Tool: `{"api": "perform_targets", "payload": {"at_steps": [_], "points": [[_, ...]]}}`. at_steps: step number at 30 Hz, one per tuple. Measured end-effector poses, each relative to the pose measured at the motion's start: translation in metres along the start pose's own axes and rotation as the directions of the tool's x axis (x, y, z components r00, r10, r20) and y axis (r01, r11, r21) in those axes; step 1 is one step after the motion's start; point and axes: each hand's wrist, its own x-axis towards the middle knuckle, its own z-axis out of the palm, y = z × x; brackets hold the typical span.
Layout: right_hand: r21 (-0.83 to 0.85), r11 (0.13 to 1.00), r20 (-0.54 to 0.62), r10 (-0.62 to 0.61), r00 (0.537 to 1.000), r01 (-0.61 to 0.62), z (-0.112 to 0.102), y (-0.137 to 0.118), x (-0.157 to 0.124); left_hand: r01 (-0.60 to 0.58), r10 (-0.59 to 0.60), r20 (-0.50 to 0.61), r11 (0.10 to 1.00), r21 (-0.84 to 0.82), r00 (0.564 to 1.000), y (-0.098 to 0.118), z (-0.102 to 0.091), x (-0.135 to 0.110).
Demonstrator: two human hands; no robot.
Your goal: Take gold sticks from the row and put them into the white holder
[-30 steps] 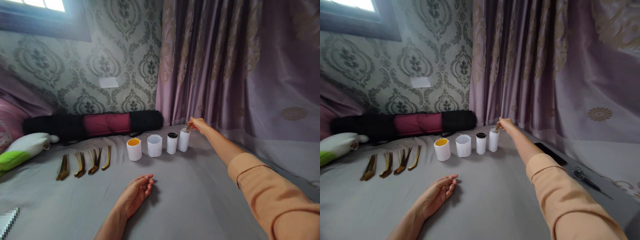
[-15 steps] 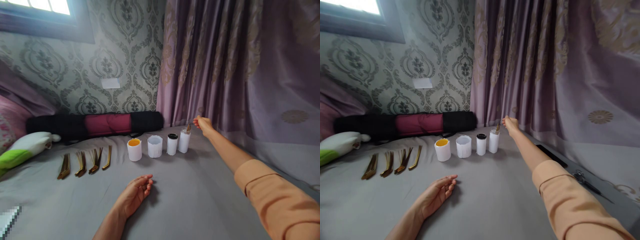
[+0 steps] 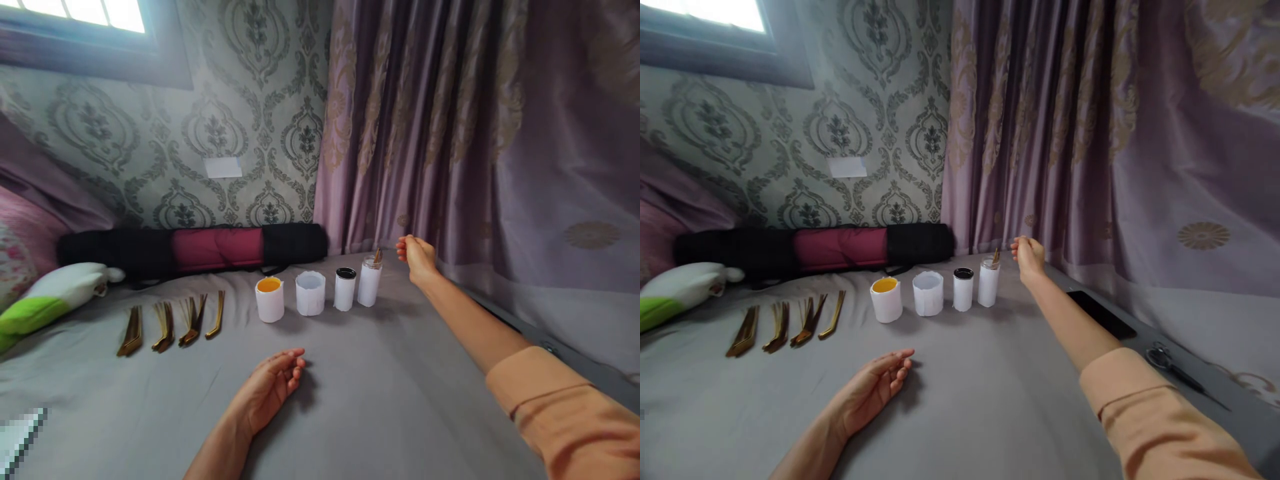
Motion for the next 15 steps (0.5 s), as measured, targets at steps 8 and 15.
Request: {"api": "perform_targets", "payload": {"at_steps": [8, 15], "points": [[0.089, 0.994, 0.016, 0.068, 0.998, -0.069, -0.008, 0.014, -0.025, 0.004, -0.004, 0.007, 1.000, -0.012, 1.000, 0.000, 0.000, 0.001], [0.145, 0.970, 0.101, 0.179, 0.979, -0.193, -0.004, 0.028, -0.062, -0.009, 0.009, 0.005, 0.999, -0.033, 1.000, 0.000, 0.002, 0.001]]}}
